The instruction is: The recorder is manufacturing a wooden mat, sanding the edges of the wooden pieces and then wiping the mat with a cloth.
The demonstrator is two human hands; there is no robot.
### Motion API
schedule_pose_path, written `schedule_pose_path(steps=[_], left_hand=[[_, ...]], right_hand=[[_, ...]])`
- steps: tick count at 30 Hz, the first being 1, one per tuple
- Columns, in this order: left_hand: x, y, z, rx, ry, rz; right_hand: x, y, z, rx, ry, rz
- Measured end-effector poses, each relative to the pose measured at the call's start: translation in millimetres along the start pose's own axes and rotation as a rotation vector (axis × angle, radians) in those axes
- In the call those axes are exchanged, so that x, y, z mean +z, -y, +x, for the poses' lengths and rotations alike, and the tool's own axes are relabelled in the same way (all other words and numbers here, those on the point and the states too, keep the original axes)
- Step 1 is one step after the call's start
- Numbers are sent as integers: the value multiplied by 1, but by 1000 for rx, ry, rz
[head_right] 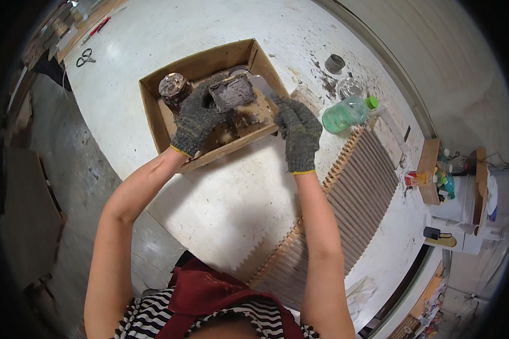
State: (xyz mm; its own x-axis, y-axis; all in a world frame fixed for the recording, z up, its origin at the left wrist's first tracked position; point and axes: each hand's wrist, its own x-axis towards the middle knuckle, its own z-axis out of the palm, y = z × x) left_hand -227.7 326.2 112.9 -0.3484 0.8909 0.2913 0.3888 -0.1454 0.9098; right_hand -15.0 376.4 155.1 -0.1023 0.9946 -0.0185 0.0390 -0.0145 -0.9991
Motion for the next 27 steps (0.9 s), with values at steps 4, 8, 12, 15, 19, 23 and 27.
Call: schedule_pose_path(steps=[4, 8, 12, 15, 19, 23, 27], left_hand=[[3, 0, -2, 21, -21, -8], [1, -3, -3, 7, -13, 6], [1, 0, -3, -38, -9, -50], [2, 7, -4, -108, -24, -79], [0, 16, -8, -206, 10, 67], [0, 18, -9, -378, 54, 2], [4, 17, -9, -345, 11, 91]], right_hand=[[15, -14, -11, -145, 252, 12], [23, -32, -1, -386, 165, -293], [8, -36, 18, -354, 148, -258], [-2, -28, 28, -363, 122, -204], [2, -13, 45, -270, 123, -346], [23, 0, 68, -544, 187, -784], [46, 8, 86, -563, 262, -1213]])
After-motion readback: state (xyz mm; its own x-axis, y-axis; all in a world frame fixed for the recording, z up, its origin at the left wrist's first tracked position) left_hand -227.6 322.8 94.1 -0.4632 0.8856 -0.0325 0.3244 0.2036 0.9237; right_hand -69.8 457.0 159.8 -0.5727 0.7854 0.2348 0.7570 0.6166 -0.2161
